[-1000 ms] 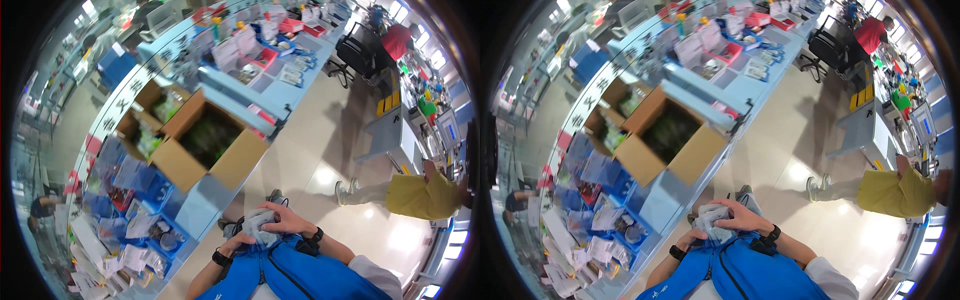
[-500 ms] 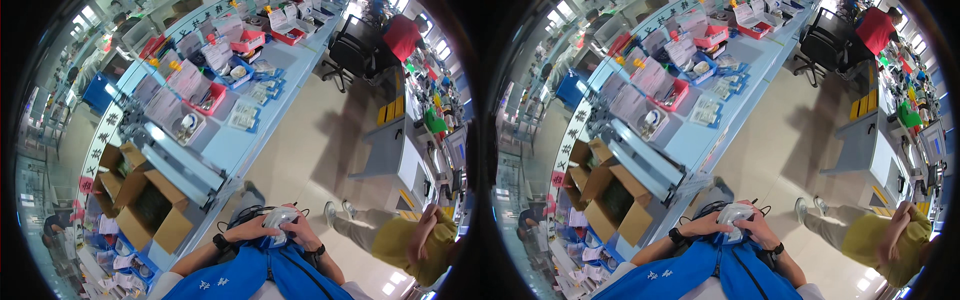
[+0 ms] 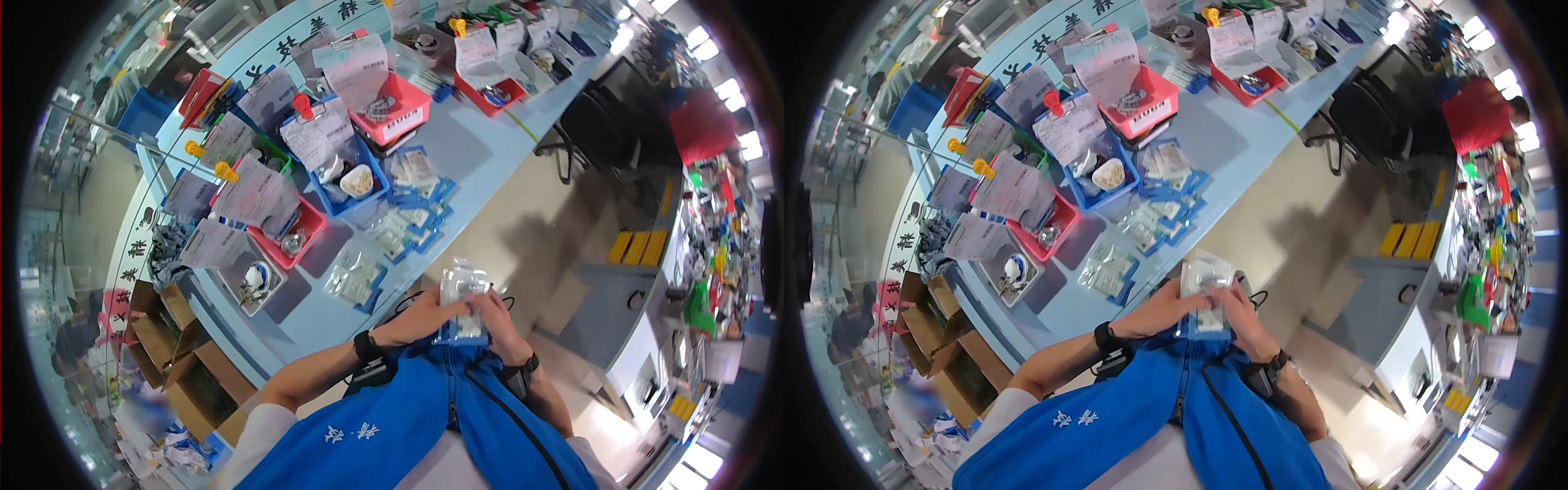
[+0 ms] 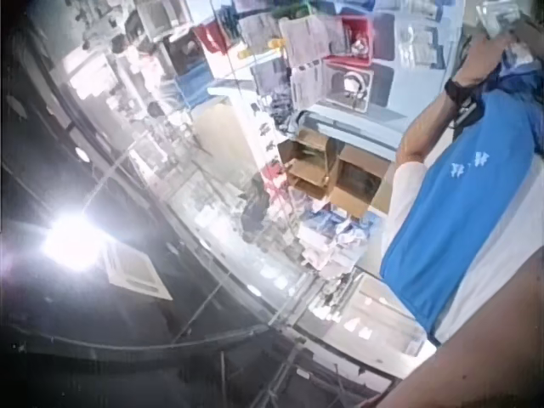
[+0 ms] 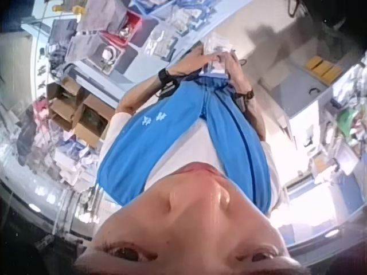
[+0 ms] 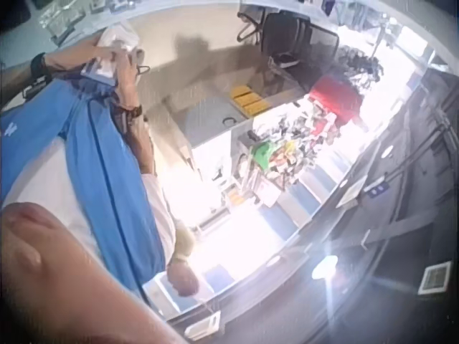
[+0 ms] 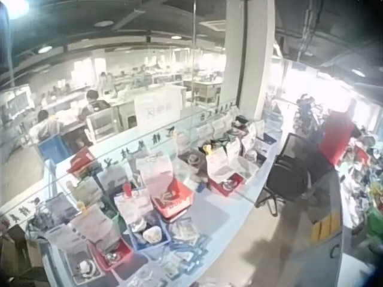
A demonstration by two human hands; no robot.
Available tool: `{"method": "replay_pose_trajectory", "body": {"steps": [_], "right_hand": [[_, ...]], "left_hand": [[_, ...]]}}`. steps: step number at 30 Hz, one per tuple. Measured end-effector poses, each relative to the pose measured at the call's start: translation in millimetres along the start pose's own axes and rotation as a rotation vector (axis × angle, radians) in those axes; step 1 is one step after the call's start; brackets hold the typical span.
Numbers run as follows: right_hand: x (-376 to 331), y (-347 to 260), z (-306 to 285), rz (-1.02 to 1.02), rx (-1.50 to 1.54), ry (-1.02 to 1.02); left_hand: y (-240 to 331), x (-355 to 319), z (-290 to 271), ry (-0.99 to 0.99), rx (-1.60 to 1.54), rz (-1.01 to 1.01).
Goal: Sorting and organizing small medical or component packets into blue bins on a laboratory or manufacturing table.
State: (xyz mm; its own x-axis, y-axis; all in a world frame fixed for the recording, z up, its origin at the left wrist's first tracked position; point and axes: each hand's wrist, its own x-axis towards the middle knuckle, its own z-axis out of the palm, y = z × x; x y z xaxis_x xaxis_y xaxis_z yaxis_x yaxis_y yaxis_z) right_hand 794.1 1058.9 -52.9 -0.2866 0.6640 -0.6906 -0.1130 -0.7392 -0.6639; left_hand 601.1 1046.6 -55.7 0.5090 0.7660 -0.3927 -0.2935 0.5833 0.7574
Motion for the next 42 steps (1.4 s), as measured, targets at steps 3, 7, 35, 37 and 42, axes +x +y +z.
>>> {"method": "replay_pose_trajectory", "body": {"steps": [3, 7, 35, 37, 42], "right_hand": [[78.2, -81.5, -15.6, 0.011, 0.053, -0.086], [191.9, -165.4, -80.7, -0.172, -0.16, -0.003], [309.2, -308.3, -64.7, 0.168, -0.912, -0.696], [321.2, -259.0, -16.7, 0.15, -1.073, -0.615], [375.6, -161.1, 44.9, -0.085, -0.836, -0.552]], "left_hand": [[38.6, 79.4, -18.9, 0.246, -0.046, 0.003], [55.7, 224.6, -79.7, 0.557, 0.041, 0.26], [-4.8, 148.0, -71.6, 1.687, 0.086, 0.127], [-25.9, 118.7, -78.8, 1.681, 0.027, 0.128], [-25.0, 135.3, -109.5, 1.733, 0.272, 0.142]]}}
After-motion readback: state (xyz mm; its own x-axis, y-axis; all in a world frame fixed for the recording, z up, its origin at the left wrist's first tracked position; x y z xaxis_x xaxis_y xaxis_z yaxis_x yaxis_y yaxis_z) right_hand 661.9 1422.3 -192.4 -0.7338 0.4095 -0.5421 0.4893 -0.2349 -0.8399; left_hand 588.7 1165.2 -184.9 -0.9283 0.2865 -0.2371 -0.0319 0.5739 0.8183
